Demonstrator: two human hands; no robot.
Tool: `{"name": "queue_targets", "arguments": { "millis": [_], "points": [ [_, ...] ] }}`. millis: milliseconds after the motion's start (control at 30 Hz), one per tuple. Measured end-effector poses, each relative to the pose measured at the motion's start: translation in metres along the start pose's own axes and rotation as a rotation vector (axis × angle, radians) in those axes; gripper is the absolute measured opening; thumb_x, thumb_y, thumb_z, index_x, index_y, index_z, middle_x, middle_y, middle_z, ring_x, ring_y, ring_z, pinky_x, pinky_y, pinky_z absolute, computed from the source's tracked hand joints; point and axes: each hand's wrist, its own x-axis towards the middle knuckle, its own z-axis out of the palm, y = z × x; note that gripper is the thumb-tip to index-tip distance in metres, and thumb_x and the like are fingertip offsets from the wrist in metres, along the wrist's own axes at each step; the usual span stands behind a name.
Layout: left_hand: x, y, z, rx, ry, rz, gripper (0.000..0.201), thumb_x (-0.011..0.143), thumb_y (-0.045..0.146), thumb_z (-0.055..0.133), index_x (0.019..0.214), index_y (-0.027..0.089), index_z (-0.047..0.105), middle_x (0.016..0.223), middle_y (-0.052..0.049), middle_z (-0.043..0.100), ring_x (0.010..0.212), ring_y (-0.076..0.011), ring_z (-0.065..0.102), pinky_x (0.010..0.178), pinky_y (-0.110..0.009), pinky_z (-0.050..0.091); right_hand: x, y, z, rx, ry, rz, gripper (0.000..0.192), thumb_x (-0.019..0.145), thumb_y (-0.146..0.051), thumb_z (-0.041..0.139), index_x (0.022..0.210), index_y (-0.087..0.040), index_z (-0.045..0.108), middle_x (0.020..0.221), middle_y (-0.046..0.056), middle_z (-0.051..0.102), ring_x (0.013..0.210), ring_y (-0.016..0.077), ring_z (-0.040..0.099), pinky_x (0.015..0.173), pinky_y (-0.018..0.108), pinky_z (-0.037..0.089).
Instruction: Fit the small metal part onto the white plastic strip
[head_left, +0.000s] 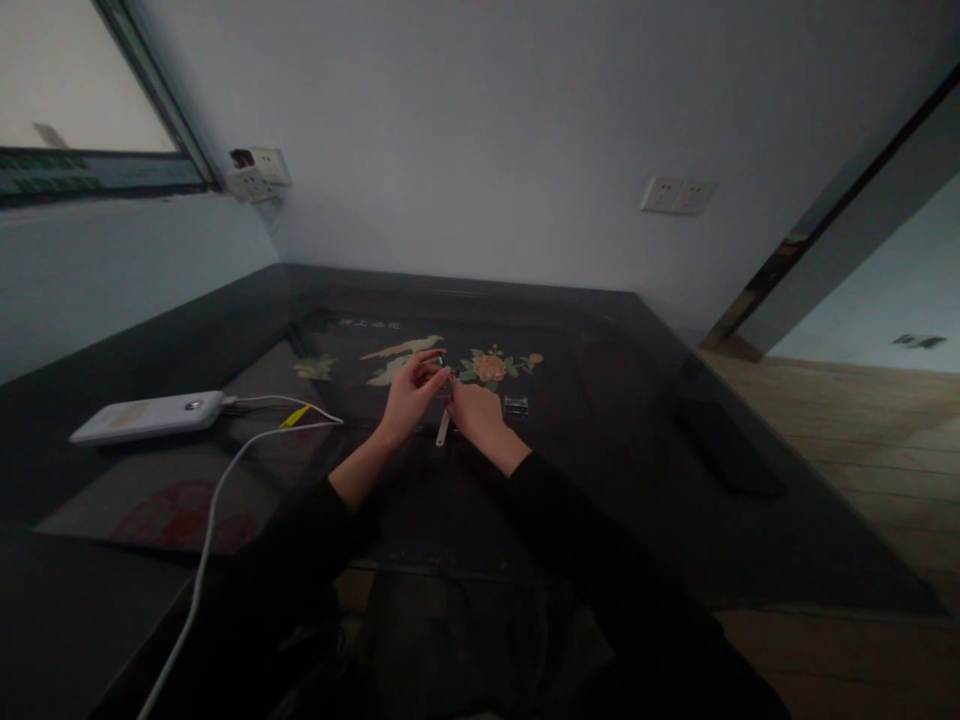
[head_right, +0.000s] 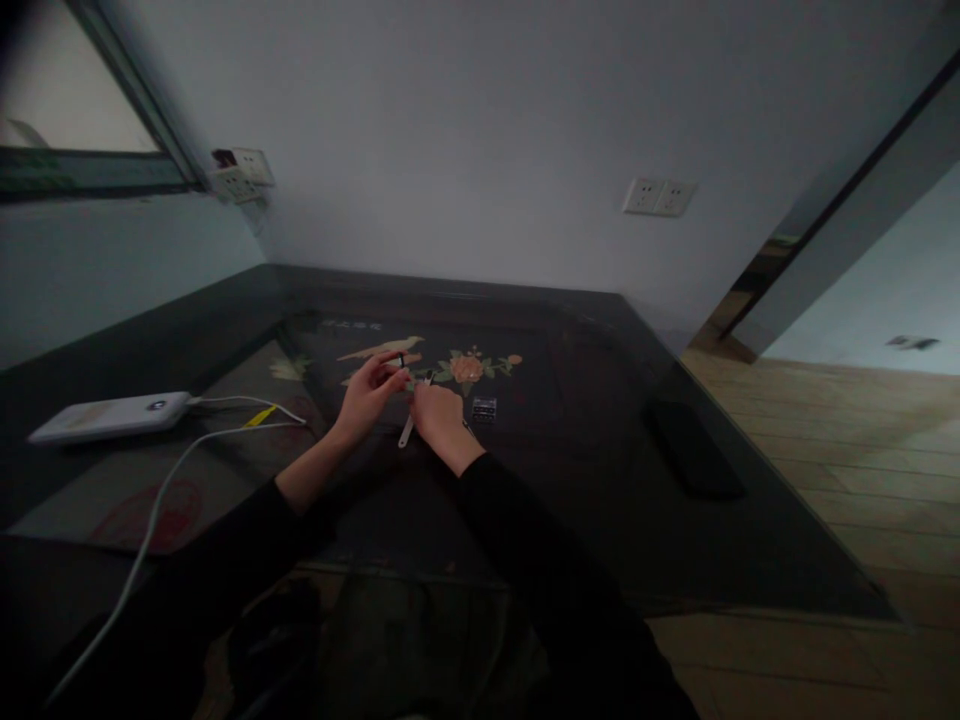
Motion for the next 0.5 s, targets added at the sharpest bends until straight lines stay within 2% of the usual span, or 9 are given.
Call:
{"name": "queue_targets", "arguments": {
  "millis": [67,133,367,500],
  "points": [
    [0.0,0.001,0.001,0.007,0.006,0.007,0.037,0.076,0.028,0.067,0.11,0.015,0.058,0.076,-0.002,0.067,0.069,-0.0132,0.064,0.067,-0.026,0.052,0.004,-0.008,0.007,0.0,-0.011,0.039,0.041,0.092,-0.041,0.047,0.125,-0.016,0.05,0.1,0.015,0.071,0.093,0.0256,0.068,0.075,0.033,0.049],
    [0.0,0.001,0.001,-0.001,0.009,0.01,0.037,0.076,0.029,0.067,0.11,0.015,0.058,0.076,-0.001,0.067,0.068,-0.0131,0.064,0.066,-0.026,0.052,0.007,-0.012,0.013,-0.007,-0.01,0.046,0.045,0.09,-0.042,0.05,0.127,-0.015,0.047,0.099,0.015,0.071,0.093,0.0261,0.068,0.075,0.034,0.05],
    [0.001,0.0,0.0,-0.009,0.015,0.023,0.036,0.077,0.028,0.066,0.11,0.015,0.058,0.073,-0.001,0.065,0.067,-0.012,0.063,0.065,-0.025,0.052,0.008,-0.014,0.024,-0.021,0.022,0.076,0.032,0.092,-0.026,0.042,0.122,-0.014,0.047,0.096,0.015,0.071,0.091,0.025,0.069,0.074,0.033,0.05],
    [0.002,0.002,-0.002,-0.004,0.014,0.026,0.036,0.077,0.03,0.066,0.109,0.016,0.059,0.072,0.0,0.065,0.065,-0.0122,0.062,0.065,-0.026,0.052,0.006,-0.012,0.024,-0.001,0.041,0.08,0.032,0.093,-0.018,0.035,0.124,-0.014,0.045,0.099,0.016,0.071,0.089,0.0264,0.07,0.073,0.036,0.051]
  ]
}}
